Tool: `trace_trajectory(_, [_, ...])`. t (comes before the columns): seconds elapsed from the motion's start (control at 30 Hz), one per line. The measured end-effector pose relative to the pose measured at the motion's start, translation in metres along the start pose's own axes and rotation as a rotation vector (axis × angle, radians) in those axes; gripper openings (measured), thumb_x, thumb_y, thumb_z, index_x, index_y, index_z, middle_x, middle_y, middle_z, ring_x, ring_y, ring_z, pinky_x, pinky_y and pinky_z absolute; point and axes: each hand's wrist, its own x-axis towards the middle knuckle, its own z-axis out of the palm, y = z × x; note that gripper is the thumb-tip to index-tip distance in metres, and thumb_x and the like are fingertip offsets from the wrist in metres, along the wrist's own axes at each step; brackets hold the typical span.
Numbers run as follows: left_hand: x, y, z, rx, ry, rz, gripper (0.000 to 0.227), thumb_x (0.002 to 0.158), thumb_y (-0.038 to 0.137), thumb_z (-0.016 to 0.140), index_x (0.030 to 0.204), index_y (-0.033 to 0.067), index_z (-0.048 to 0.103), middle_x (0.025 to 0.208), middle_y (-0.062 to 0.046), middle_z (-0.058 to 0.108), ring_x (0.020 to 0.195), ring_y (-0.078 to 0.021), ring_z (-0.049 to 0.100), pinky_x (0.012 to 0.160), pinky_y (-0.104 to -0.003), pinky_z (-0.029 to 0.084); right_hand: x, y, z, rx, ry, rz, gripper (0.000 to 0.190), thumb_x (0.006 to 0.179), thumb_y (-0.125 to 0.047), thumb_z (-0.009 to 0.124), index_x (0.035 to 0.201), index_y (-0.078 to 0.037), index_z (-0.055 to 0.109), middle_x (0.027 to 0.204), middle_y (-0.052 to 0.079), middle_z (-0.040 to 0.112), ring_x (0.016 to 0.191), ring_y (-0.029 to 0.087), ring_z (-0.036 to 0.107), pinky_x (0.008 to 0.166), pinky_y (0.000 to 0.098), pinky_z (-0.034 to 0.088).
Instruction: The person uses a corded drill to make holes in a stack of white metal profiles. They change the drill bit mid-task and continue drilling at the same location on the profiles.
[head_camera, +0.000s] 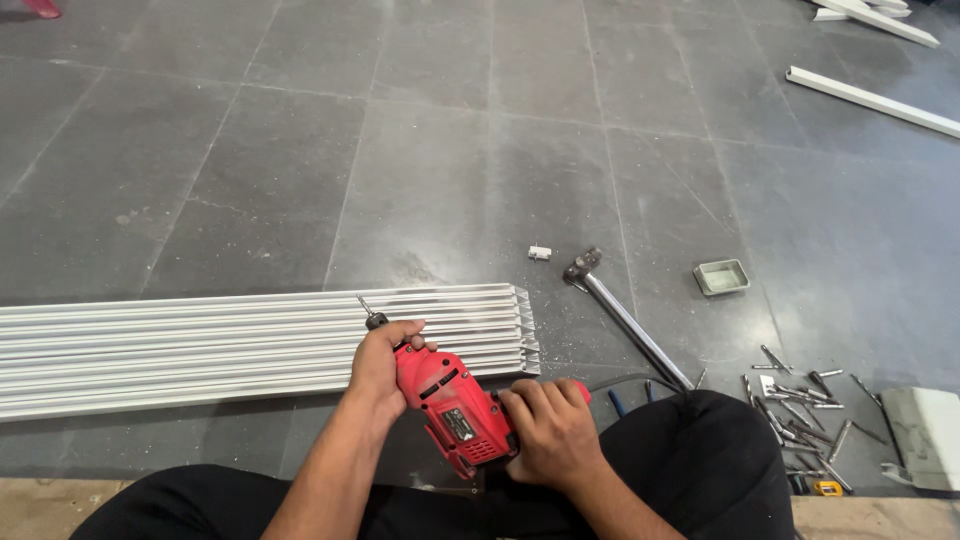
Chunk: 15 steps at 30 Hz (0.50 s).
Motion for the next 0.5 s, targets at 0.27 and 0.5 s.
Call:
trace_trajectory(0.27, [0.006,-0.009,-0.005,0.039,0.101,0.089,0.006,0.083,0.005,0.067,0.08,0.003,0.062,0.069,-0.006,0.056,0.066,-0.0231,0.061,0.057,-0.042,0.056,0.002,-0.002,0.001,-0.051,-0.078,-0.001,0.034,0.061,-0.027,0.073,0.089,-0.008,0.066,0.084,0.009,0.061,0.076,0.028,0.062,0.078,0.0414,0.047])
trace_trajectory(0.5, [0.009,-0.01,-0.002,-0.005,0.029,0.09,0.008,0.082,0.004,0.067,0.081,0.0023,0.059,0.069,-0.007,0.057,0.065,-0.0228,0.063,0.058,-0.04,0.058,0.005,-0.002,-0.005,-0.002,-0.05,0.027,0.036,0.059,-0.027,0.071,0.089,-0.007,0.065,0.083,0.009,0.06,0.074,0.027,0.061,0.074,0.0402,0.045])
